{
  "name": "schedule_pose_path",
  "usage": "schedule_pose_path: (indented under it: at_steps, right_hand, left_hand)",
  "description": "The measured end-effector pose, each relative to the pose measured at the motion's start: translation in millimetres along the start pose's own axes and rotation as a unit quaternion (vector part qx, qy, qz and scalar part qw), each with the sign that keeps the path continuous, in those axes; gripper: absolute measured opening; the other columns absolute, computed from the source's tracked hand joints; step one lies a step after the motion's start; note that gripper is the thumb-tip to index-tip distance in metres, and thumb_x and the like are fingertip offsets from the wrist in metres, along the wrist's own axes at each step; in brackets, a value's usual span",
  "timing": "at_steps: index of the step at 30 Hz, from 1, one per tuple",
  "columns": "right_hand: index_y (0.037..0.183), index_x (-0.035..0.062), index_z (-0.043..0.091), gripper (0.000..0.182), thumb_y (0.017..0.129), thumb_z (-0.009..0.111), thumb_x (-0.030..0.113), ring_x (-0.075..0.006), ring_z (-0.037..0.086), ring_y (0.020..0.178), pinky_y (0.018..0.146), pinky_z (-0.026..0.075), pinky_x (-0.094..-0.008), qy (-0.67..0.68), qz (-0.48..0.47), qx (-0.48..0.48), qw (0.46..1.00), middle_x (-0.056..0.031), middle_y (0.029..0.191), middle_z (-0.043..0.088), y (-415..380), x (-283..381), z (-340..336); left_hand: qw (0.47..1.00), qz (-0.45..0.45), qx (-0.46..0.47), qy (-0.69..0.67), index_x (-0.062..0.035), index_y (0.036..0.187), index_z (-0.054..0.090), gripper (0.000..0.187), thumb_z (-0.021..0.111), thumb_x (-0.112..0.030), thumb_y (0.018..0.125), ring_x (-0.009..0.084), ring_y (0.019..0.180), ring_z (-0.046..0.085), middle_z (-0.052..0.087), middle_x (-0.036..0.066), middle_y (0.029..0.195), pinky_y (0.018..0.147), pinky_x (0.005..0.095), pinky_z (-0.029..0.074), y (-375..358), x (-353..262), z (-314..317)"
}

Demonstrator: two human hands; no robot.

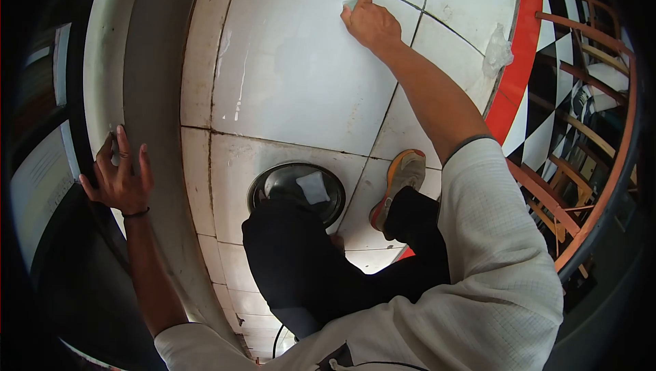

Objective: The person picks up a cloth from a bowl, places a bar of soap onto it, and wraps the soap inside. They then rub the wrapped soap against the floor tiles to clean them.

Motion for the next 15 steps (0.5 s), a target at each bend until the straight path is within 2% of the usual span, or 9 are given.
schedule_pose_path:
  at_steps: [3,4,5,8,11,15]
  right_hand:
    - [0.117,-0.0011,0.045,0.051,0.099,0.045,0.046,-0.0307,0.070,0.088,0.074,0.056,-0.0449,-0.002,-0.015,-0.024,1.000,-0.0159,0.092,0.071,18.8,9.3,-13.3]
    - [0.118,-0.0009,0.045,0.051,0.099,0.045,0.046,-0.0307,0.070,0.089,0.075,0.056,-0.0449,0.001,-0.022,-0.031,0.999,-0.0160,0.092,0.071,20.4,9.3,-15.0]
    - [0.118,-0.0008,0.045,0.051,0.099,0.044,0.046,-0.0306,0.070,0.089,0.075,0.056,-0.0450,0.003,-0.028,-0.036,0.999,-0.0161,0.093,0.070,17.9,8.3,-12.2]
    - [0.118,0.0000,0.044,0.049,0.099,0.045,0.045,-0.0317,0.070,0.092,0.076,0.056,-0.0452,0.010,-0.007,-0.046,0.999,-0.0168,0.094,0.071,-0.5,8.1,-4.9]
    - [0.116,0.0006,0.043,0.046,0.099,0.047,0.044,-0.0341,0.070,0.093,0.077,0.056,-0.0467,0.020,-0.005,-0.031,0.999,-0.0191,0.095,0.070,-52.0,-4.3,23.3]
    - [0.111,-0.0001,0.043,0.045,0.098,0.049,0.043,-0.0371,0.071,0.085,0.072,0.056,-0.0488,-0.006,-0.004,0.037,0.999,-0.0226,0.091,0.070,-137.9,-34.4,74.5]
  left_hand:
    - [1.000,-0.003,0.017,0.005,-0.0342,0.133,0.063,0.048,0.063,-0.049,0.087,0.0074,0.102,0.062,0.067,-0.007,0.116,0.119,0.0444,0.001,2.1,-0.4,-2.1]
    - [1.000,-0.011,0.028,0.005,-0.0349,0.133,0.062,0.050,0.065,-0.046,0.085,0.0081,0.103,0.062,0.066,-0.007,0.118,0.118,0.0461,0.004,-0.4,2.0,1.3]
    - [1.000,-0.003,0.019,0.001,-0.0351,0.137,0.059,0.052,0.064,-0.046,0.087,0.0084,0.101,0.063,0.064,-0.009,0.122,0.116,0.0481,0.011,-1.0,1.9,-0.7]
    - [1.000,-0.009,0.025,-0.006,-0.0364,0.140,0.055,0.055,0.066,-0.043,0.086,0.0094,0.106,0.061,0.063,-0.007,0.122,0.117,0.0492,0.012,0.2,3.7,-2.8]
    - [0.999,-0.018,0.041,-0.015,-0.0379,0.140,0.055,0.058,0.068,-0.038,0.083,0.0103,0.110,0.060,0.062,-0.006,0.123,0.117,0.0519,0.017,-1.0,1.0,-1.2]
    - [0.999,-0.007,0.035,-0.019,-0.0390,0.142,0.052,0.062,0.068,-0.037,0.082,0.0119,0.111,0.060,0.061,-0.005,0.125,0.116,0.0530,0.022,-1.4,1.2,-4.3]
Point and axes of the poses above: each hand's wrist, its own y-axis towards the middle knuckle, its own z-axis out of the palm, x = y × z, the point moved 9 cm from there along y, towards the middle knuckle
